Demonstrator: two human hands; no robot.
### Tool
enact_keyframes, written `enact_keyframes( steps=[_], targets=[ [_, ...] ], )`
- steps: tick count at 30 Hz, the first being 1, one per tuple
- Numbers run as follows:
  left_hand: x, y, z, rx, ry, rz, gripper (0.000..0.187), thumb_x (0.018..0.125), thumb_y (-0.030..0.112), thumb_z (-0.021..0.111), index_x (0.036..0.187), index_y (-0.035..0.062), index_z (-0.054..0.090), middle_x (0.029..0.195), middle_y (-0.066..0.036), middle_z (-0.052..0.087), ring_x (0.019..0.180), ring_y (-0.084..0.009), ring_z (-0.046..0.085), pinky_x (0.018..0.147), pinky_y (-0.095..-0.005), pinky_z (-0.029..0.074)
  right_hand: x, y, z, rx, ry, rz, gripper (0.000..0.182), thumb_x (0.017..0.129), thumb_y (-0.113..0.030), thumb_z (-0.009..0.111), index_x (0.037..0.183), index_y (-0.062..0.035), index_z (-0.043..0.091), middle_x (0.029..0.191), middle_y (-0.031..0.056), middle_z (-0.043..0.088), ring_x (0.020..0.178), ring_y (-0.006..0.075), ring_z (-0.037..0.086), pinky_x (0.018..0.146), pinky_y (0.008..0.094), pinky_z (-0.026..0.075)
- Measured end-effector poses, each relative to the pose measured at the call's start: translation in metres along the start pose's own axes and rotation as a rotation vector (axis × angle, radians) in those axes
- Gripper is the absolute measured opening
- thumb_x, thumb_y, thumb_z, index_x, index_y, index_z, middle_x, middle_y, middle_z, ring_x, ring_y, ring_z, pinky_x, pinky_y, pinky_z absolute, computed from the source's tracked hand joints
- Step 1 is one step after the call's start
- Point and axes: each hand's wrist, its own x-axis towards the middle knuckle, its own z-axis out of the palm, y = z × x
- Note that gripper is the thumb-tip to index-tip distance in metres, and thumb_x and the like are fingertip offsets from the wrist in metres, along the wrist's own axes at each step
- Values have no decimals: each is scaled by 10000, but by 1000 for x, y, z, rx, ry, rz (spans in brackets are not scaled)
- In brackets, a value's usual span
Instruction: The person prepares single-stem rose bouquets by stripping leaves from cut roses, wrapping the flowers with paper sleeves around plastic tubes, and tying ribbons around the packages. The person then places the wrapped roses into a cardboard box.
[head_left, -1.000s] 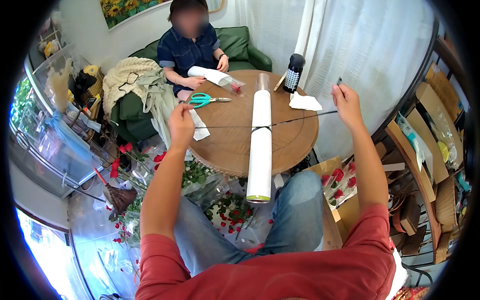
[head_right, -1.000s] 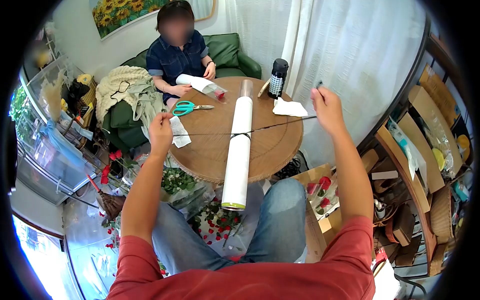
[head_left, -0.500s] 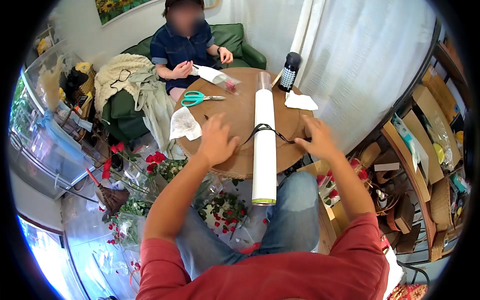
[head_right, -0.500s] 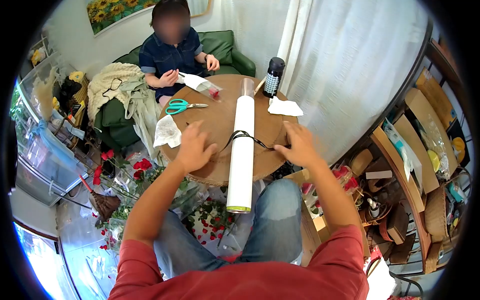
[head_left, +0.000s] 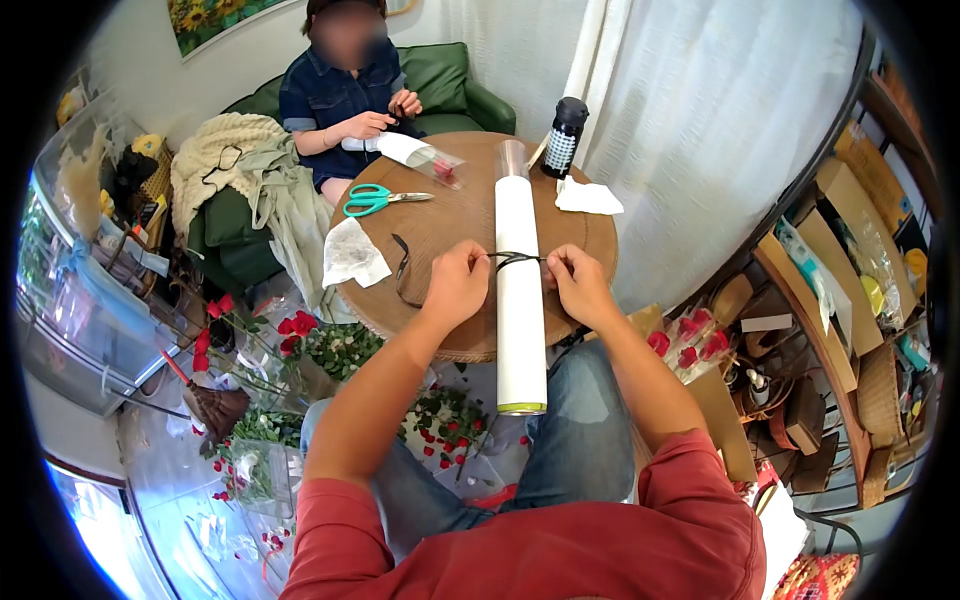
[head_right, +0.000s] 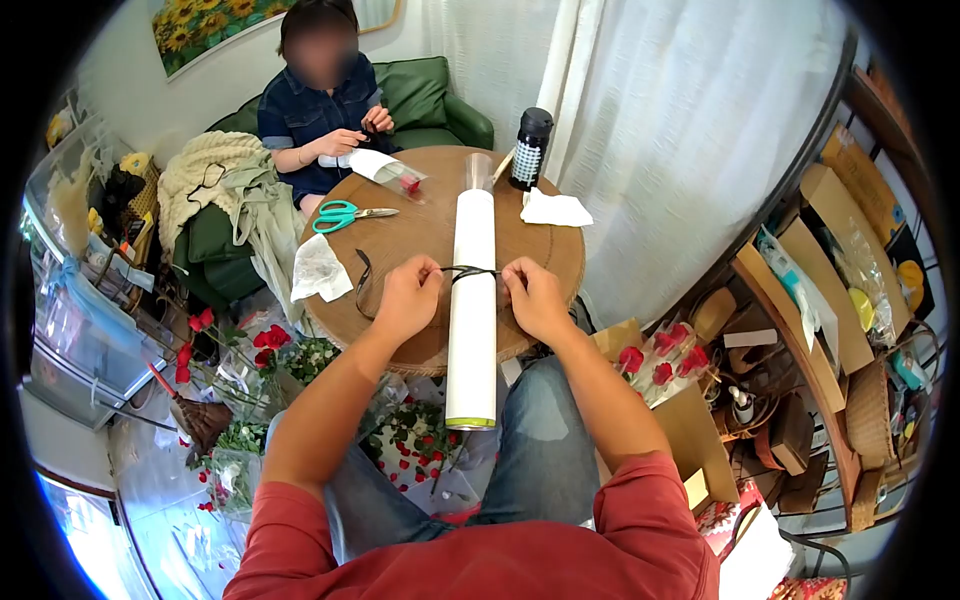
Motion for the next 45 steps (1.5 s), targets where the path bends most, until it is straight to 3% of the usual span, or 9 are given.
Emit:
enact_keyframes(
  steps=[6, 10, 12, 19, 28, 31, 36, 39, 45],
  targets=[
    [-10, -6, 17, 25, -45, -21, 135, 925, 108, 619, 932, -25, 643, 812, -229, 702, 742, -340, 699, 719, -437, 544, 13, 0, 5, 35, 74, -121, 195, 1040, -161, 618, 988, 27, 633, 782, 96, 667, 711, 172, 593, 694, 335, 494],
    [-3, -36, 28, -241, 18, -57, 132, 939, 101, 612, 888, -20, 630, 735, -166, 704, 660, -265, 687, 660, -410, 539, 17, 6, 11, 138, 37, -55, 201, 1047, -175, 617, 975, 12, 632, 755, 42, 627, 698, 129, 557, 665, 311, 469],
    [-4, -14, 16, -231, 53, -150, 104, 951, 63, 602, 866, 10, 631, 734, -54, 682, 630, -101, 576, 564, -300, 455, 16, -2, 14, 129, 77, -58, 226, 1050, -191, 618, 948, 10, 629, 746, 39, 626, 694, 124, 548, 656, 316, 464],
    [7, -1, 2, -347, 13, -221, 84, 922, 63, 674, 874, 14, 625, 704, -17, 631, 631, -83, 533, 567, -280, 406, 17, 17, 11, 211, 146, 94, 385, 1063, -249, 621, 742, -42, 568, 662, -45, 486, 638, 63, 403, 567, 290, 360],
    [10, 10, -12, 130, -127, 269, 168, 906, 110, 767, 1025, -7, 743, 816, -70, 676, 675, -130, 561, 657, -306, 479, 11, 11, -4, 518, -23, 326, 411, 1080, -326, 599, 767, -61, 580, 643, -72, 455, 571, 51, 375, 515, 261, 313],
    [15, 3, -4, -9, -35, 202, 140, 900, 116, 754, 986, 7, 743, 801, -93, 686, 707, -154, 641, 663, -350, 506, 11, 7, -11, 569, -119, 388, 389, 1074, -342, 608, 818, -50, 611, 646, -67, 486, 566, 54, 408, 511, 244, 328],
    [22, 7, -1, -449, -202, -305, 121, 963, 104, 688, 967, -14, 710, 859, -47, 685, 809, -127, 647, 717, -316, 556, 12, -15, -16, 375, -91, 285, 351, 1056, -334, 645, 898, -22, 671, 700, -32, 581, 611, 60, 477, 541, 230, 365],
    [23, 6, 5, -579, -191, -350, 108, 989, 127, 653, 981, 23, 681, 892, -35, 676, 850, -131, 646, 807, -319, 587, 23, 6, -28, 197, -196, 199, 292, 1041, -306, 671, 915, -43, 674, 729, -21, 606, 629, 62, 510, 572, 218, 393],
    [24, 10, 8, -605, -195, -381, 118, 1006, 127, 623, 969, 38, 690, 883, -35, 684, 860, -130, 647, 776, -274, 548, 27, 3, -37, 447, -396, 320, 249, 1035, -274, 675, 916, -55, 675, 841, 16, 682, 706, 96, 596, 662, 244, 500]
  ],
)
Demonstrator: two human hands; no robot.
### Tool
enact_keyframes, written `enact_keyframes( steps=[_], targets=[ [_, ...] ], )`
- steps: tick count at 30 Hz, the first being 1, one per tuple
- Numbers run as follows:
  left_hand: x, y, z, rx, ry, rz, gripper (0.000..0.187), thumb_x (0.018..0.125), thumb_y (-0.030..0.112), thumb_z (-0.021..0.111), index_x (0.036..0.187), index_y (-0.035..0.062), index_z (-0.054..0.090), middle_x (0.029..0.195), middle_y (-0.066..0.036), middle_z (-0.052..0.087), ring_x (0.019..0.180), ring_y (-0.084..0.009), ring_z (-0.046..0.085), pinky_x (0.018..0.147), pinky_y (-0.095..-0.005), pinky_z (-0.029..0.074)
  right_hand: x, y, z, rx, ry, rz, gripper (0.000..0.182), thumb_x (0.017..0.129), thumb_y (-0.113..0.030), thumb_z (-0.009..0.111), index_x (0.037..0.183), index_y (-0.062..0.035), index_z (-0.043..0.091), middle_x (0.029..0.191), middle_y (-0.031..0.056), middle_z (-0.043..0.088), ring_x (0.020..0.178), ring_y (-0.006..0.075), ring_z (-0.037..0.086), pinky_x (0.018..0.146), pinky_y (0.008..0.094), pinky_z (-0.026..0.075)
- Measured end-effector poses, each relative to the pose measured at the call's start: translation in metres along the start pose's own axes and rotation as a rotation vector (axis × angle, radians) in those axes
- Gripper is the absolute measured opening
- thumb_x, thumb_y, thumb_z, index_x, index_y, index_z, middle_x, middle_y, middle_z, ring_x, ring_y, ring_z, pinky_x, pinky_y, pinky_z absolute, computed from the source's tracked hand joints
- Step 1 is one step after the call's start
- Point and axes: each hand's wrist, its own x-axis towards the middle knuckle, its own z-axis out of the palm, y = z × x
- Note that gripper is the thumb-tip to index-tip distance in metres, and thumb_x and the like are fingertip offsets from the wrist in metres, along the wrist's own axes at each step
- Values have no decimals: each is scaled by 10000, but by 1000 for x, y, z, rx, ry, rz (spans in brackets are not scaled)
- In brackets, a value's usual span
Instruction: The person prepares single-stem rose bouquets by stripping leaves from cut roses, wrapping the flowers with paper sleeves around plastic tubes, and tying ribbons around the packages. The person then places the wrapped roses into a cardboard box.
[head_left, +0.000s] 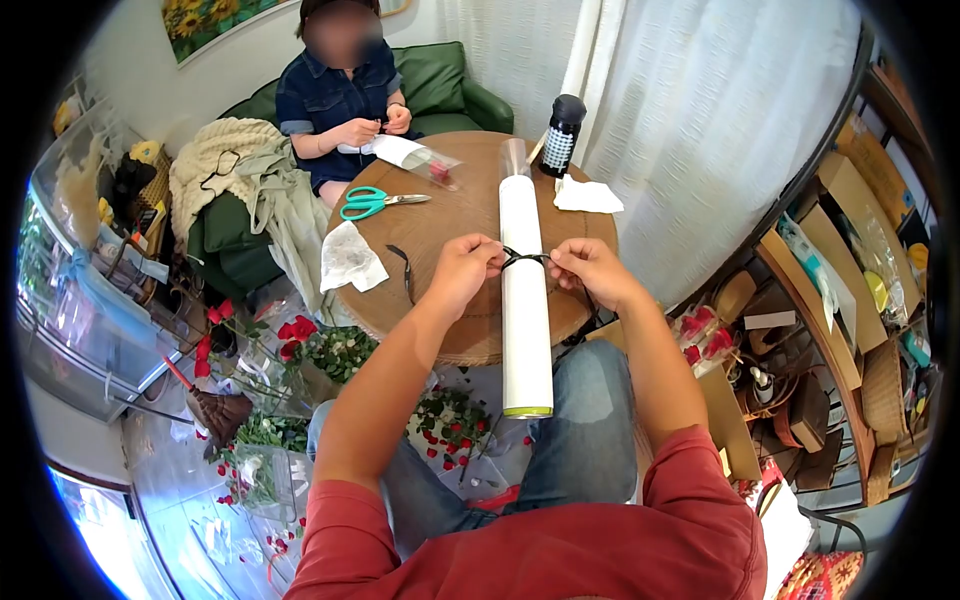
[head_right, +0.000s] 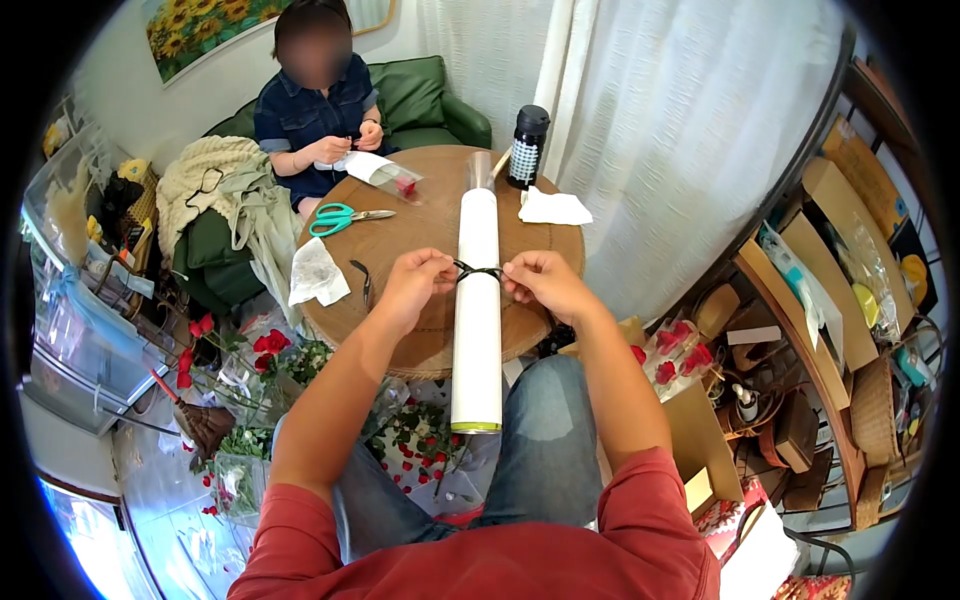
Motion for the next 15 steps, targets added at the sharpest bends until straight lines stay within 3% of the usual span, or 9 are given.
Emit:
enact_keyframes(
  steps=[6, 10, 13, 15],
  targets=[
    [-1, 0, -1, 59, -70, 24, 157, 1008, 146, 629, 886, 60, 677, 828, -11, 664, 755, -90, 583, 648, -238, 456, 4, 28, -2, 254, 6, 41, 193, 1046, -139, 574, 920, -9, 641, 919, 110, 713, 822, 176, 694, 764, 299, 599],
    [-8, 0, 6, 108, -54, 33, 183, 1013, 153, 622, 857, 66, 659, 806, -5, 652, 701, -82, 549, 607, -230, 411, -1, 38, 19, 319, 159, -51, 178, 1044, -117, 538, 951, 21, 601, 981, 168, 699, 837, 226, 703, 812, 344, 629],
    [-7, -7, 2, 159, -2, 105, 199, 1014, 146, 611, 837, 68, 652, 775, -2, 645, 665, -83, 537, 588, -232, 411, -4, 36, 27, 370, 195, -88, 175, 1040, -112, 552, 926, 14, 593, 976, 164, 704, 817, 219, 705, 767, 328, 624],
    [-5, -11, -2, 155, 96, 68, 211, 992, 146, 607, 798, 71, 642, 739, -2, 624, 624, -84, 517, 555, -255, 396, -2, 37, 29, 253, 214, -126, 191, 1022, -114, 586, 865, -6, 582, 841, 98, 678, 704, 158, 648, 632, 280, 552]
  ],
)
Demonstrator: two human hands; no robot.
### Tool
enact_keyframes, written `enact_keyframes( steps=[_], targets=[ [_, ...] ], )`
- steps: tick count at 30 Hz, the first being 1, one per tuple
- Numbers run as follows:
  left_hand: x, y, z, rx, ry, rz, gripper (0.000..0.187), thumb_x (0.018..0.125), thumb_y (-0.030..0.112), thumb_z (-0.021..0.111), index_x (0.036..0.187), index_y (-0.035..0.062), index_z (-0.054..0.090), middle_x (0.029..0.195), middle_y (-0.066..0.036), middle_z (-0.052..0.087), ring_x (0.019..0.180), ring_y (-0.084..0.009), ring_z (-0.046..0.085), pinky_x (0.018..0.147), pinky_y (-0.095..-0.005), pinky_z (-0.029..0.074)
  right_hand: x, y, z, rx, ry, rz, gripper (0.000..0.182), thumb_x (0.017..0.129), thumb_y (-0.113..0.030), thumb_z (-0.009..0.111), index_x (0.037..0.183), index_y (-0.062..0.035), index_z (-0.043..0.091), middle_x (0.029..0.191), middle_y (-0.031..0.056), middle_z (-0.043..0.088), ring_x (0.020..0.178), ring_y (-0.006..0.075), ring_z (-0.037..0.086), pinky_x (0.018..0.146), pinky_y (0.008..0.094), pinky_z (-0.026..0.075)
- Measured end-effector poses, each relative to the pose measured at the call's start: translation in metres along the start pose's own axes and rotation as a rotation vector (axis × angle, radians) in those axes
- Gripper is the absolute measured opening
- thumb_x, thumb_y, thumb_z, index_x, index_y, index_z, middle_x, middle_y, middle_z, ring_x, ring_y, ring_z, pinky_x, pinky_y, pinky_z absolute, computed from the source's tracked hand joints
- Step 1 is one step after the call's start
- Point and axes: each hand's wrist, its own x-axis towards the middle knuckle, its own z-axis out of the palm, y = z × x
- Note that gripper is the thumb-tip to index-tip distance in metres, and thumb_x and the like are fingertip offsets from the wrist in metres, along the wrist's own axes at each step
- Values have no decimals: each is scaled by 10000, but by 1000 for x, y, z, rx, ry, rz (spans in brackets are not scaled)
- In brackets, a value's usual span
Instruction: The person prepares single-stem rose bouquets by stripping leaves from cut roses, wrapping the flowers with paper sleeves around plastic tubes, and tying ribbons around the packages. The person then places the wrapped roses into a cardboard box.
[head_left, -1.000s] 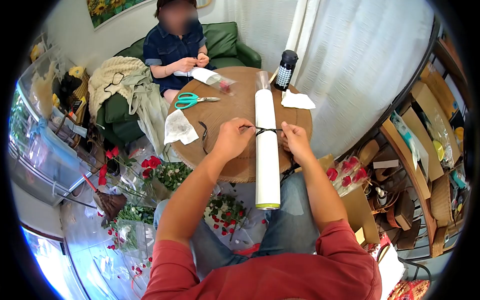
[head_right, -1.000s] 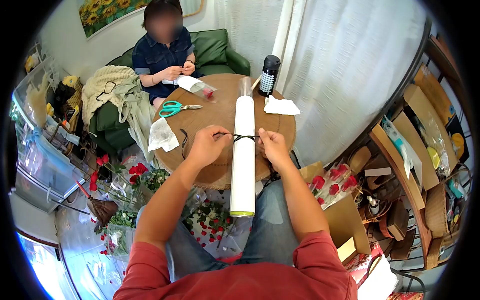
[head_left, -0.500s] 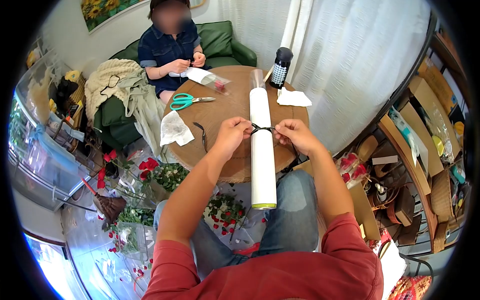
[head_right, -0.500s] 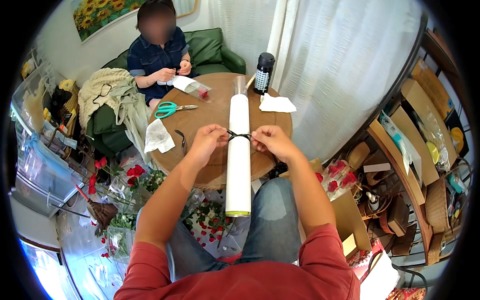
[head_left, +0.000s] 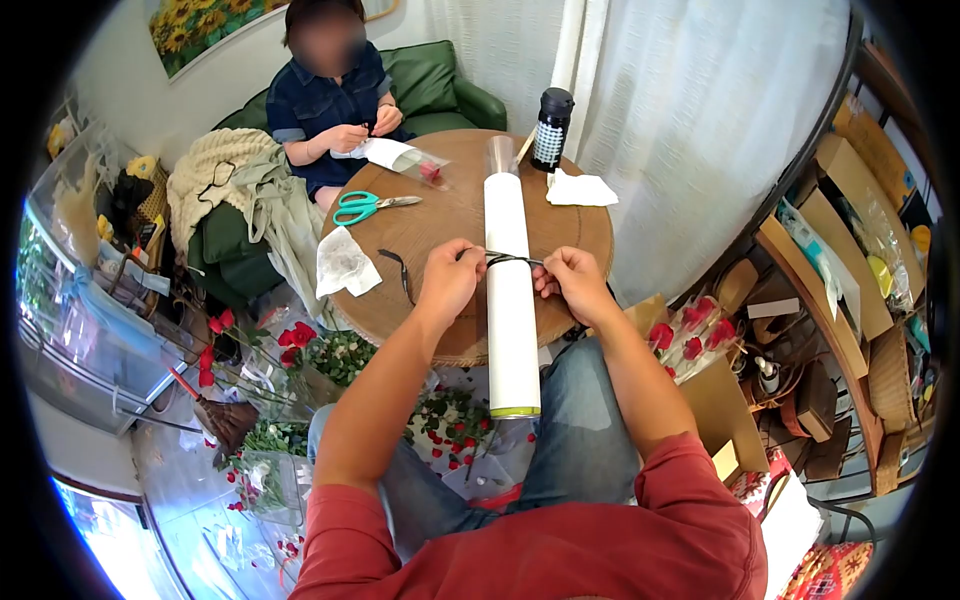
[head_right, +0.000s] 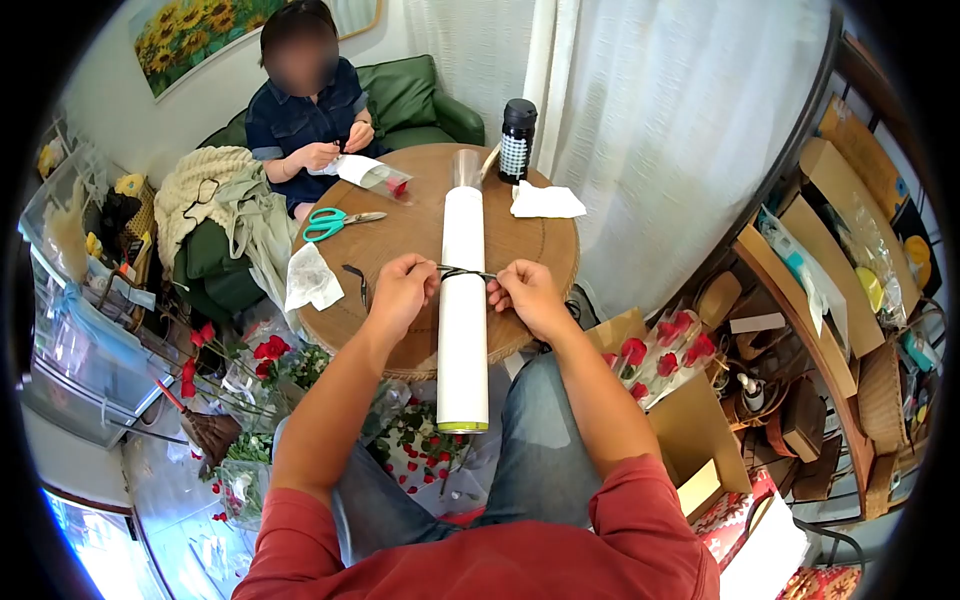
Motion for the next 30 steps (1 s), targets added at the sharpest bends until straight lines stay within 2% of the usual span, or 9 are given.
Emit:
enact_keyframes(
  steps=[4, 6, 10, 12, 13, 16, 18, 22, 30],
  targets=[
    [-2, -4, -4, 170, 108, -3, 236, 960, 148, 604, 742, 55, 614, 674, 5, 567, 603, -79, 481, 529, -283, 370, 9, 2, 0, -155, 97, -80, 216, 999, -109, 612, 802, -37, 563, 695, 21, 588, 603, 94, 529, 526, 259, 421],
    [-1, -10, -3, 332, 176, 137, 258, 938, 146, 595, 705, 35, 584, 621, 13, 500, 583, -79, 439, 517, -303, 343, 11, -8, 4, -429, 232, -321, 244, 978, -106, 624, 755, -58, 537, 627, -24, 500, 579, 66, 438, 499, 264, 353],
    [3, -13, -8, 360, 193, 146, 269, 938, 140, 596, 697, 21, 576, 592, 24, 468, 578, -84, 420, 513, -311, 327, 18, -6, 2, -291, 223, -201, 232, 1001, -118, 619, 793, -49, 543, 665, -12, 528, 570, 79, 436, 488, 281, 354],
    [5, -14, -10, 318, 188, 40, 293, 934, 162, 583, 720, -37, 604, 637, -118, 612, 591, -159, 539, 593, -384, 476, 18, -4, 11, 51, 120, -149, 242, 1043, -175, 630, 850, -58, 541, 727, 12, 581, 605, 98, 497, 576, 284, 448],
    [4, -16, -10, 311, 192, 37, 293, 934, 162, 583, 720, -37, 604, 637, -118, 612, 591, -159, 539, 593, -384, 476, 20, -2, 19, 44, 115, -145, 242, 1043, -175, 630, 850, -58, 541, 727, 12, 581, 605, 98, 497, 576, 284, 448],
    [6, -22, -8, 29, 162, 2, 260, 954, 137, 587, 745, -7, 639, 726, -103, 686, 632, -149, 594, 615, -326, 521, 15, -22, 52, 220, 283, -255, 266, 1066, -236, 633, 878, -89, 514, 782, 41, 619, 670, 128, 570, 736, 306, 532],
    [6, -25, -5, -187, 125, -43, 192, 983, 99, 569, 844, -10, 644, 850, -98, 682, 765, -177, 667, 762, -331, 593, 6, -37, 59, 491, 156, -116, 304, 1062, -262, 640, 842, -118, 486, 798, 56, 635, 735, 156, 621, 871, 337, 553],
    [1, -25, 0, -265, 76, -56, 194, 1009, 82, 557, 900, -53, 643, 981, -195, 725, 927, -248, 729, 845, -351, 608, 18, -27, 58, 462, 62, -190, 333, 1065, -257, 635, 805, -127, 471, 737, 31, 586, 678, 151, 577, 805, 350, 554],
    [-6, -10, -5, -267, 81, -47, 184, 1015, 82, 535, 934, -70, 603, 1046, -245, 714, 903, -280, 745, 835, -377, 633, 26, -18, 58, 403, 20, -229, 393, 1051, -259, 663, 761, -146, 422, 653, -20, 469, 586, 108, 445, 680, 316, 500]
  ],
)
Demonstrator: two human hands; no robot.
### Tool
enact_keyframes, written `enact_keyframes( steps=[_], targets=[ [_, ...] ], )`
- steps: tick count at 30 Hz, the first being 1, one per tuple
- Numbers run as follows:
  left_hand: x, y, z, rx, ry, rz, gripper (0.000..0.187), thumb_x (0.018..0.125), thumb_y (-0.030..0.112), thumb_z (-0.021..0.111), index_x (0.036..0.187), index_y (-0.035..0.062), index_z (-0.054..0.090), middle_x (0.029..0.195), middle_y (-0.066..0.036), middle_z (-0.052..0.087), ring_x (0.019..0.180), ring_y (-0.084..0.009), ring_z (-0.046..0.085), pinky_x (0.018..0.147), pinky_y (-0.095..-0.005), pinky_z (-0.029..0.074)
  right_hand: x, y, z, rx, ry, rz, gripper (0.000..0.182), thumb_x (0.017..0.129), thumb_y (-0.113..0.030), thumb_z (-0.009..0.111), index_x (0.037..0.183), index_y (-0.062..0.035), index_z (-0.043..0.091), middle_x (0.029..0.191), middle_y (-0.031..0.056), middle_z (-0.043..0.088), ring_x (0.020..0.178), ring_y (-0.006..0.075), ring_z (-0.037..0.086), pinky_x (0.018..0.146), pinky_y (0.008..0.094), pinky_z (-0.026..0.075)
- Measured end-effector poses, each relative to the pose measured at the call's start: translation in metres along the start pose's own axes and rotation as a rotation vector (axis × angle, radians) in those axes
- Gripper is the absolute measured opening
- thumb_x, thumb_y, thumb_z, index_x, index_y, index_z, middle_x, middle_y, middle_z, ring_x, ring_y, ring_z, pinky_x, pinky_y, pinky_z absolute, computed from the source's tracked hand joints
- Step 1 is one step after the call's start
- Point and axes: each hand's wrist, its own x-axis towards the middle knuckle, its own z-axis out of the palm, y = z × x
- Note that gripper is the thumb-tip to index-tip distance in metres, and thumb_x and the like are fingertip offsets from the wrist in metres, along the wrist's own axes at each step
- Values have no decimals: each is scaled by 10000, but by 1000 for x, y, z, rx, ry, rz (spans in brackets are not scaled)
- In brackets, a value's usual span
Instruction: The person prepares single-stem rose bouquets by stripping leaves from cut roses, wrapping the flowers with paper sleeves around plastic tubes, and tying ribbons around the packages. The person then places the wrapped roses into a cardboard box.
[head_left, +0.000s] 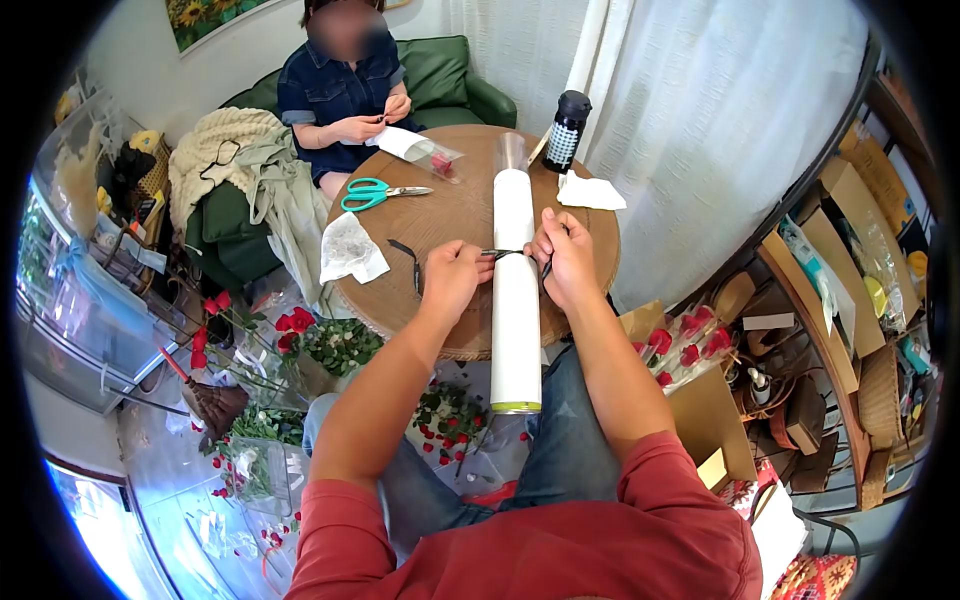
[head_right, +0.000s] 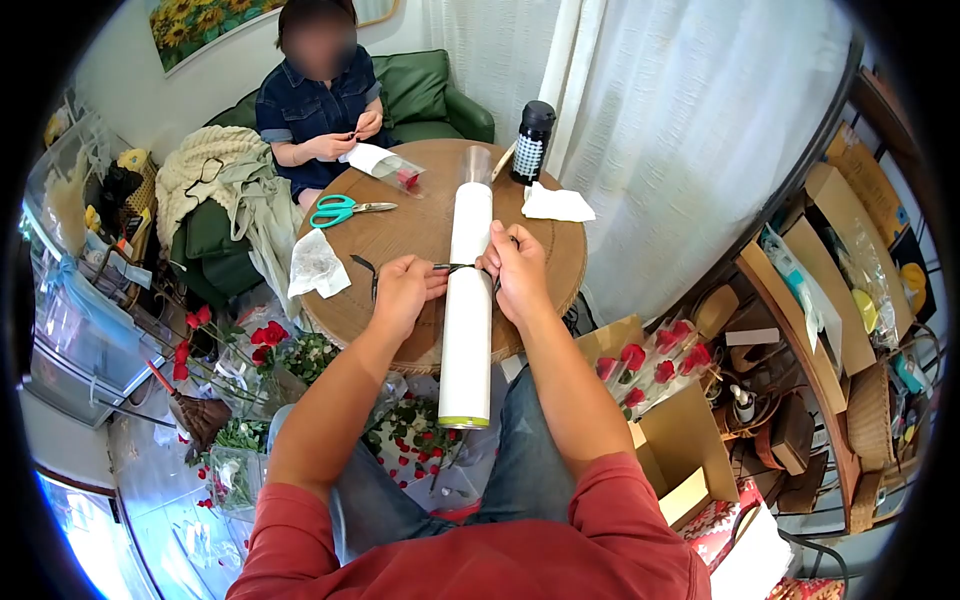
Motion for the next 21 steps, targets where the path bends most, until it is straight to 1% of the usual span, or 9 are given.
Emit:
enact_keyframes(
  steps=[1, 6, 8, 10, 14, 15, 16, 19, 21],
  targets=[
    [-3, 4, 0, -60, -5, -26, 185, 1016, 83, 532, 922, -64, 595, 1049, -253, 712, 909, -288, 747, 845, -389, 634, 0, 0, 1, 1, 0, 0, 393, 1051, -259, 663, 761, -146, 422, 653, -20, 469, 586, 108, 445, 680, 316, 500],
    [-6, 7, 4, -40, -21, -11, 186, 1024, 102, 544, 903, -33, 586, 1047, -251, 712, 921, -296, 749, 850, -396, 633, -1, -2, 13, -243, 15, -61, 422, 1013, -247, 721, 744, -136, 416, 639, -15, 494, 572, 95, 448, 620, 286, 471],
    [-5, 6, 4, -36, -32, -4, 189, 1027, 108, 549, 901, -26, 588, 1041, -247, 714, 920, -294, 749, 852, -394, 633, -2, 1, 13, -278, 21, -80, 420, 1011, -248, 724, 741, -129, 426, 639, -18, 498, 571, 88, 452, 599, 277, 458],
    [-6, 5, 5, -33, -30, 11, 202, 1030, 126, 576, 879, -8, 592, 1011, -223, 725, 918, -273, 750, 845, -381, 633, -1, 3, 15, -313, 25, -100, 418, 1008, -249, 728, 738, -122, 436, 638, -22, 502, 570, 81, 456, 578, 268, 445],
    [-6, 4, 10, -52, -42, 31, 218, 1021, 125, 606, 852, -12, 617, 972, -194, 732, 906, -250, 751, 822, -362, 633, 1, 6, 15, -487, 14, -163, 407, 1005, -272, 734, 739, -108, 473, 650, -39, 501, 575, 62, 460, 544, 258, 416],
    [-5, 4, 11, 13, -41, 49, 225, 1016, 123, 617, 841, -18, 630, 959, -184, 732, 902, -241, 751, 811, -356, 632, 3, 7, 15, -536, -3, -179, 405, 1004, -279, 735, 740, -107, 480, 653, -45, 500, 575, 58, 460, 537, 257, 410],
    [-5, 5, 11, 77, -39, 67, 233, 1012, 121, 628, 830, -24, 644, 945, -174, 733, 897, -233, 752, 800, -349, 631, 3, 8, 15, -537, -2, -179, 405, 1004, -279, 735, 740, -107, 480, 653, -45, 500, 575, 58, 460, 537, 257, 410],
    [-1, -2, 9, 60, -35, 61, 234, 1007, 106, 627, 820, -30, 663, 923, -159, 732, 874, -223, 749, 777, -338, 628, 1, 5, 22, -548, 6, -199, 395, 1010, -279, 727, 752, -106, 483, 645, -57, 484, 563, 53, 445, 517, 250, 388],
    [-1, -1, 9, 36, 14, 39, 238, 1009, 106, 624, 819, -32, 664, 914, -151, 730, 862, -217, 745, 767, -333, 628, 2, -3, 23, -286, 68, -54, 402, 1022, -268, 711, 750, -118, 455, 627, -65, 458, 526, 52, 414, 472, 245, 344]
  ],
)
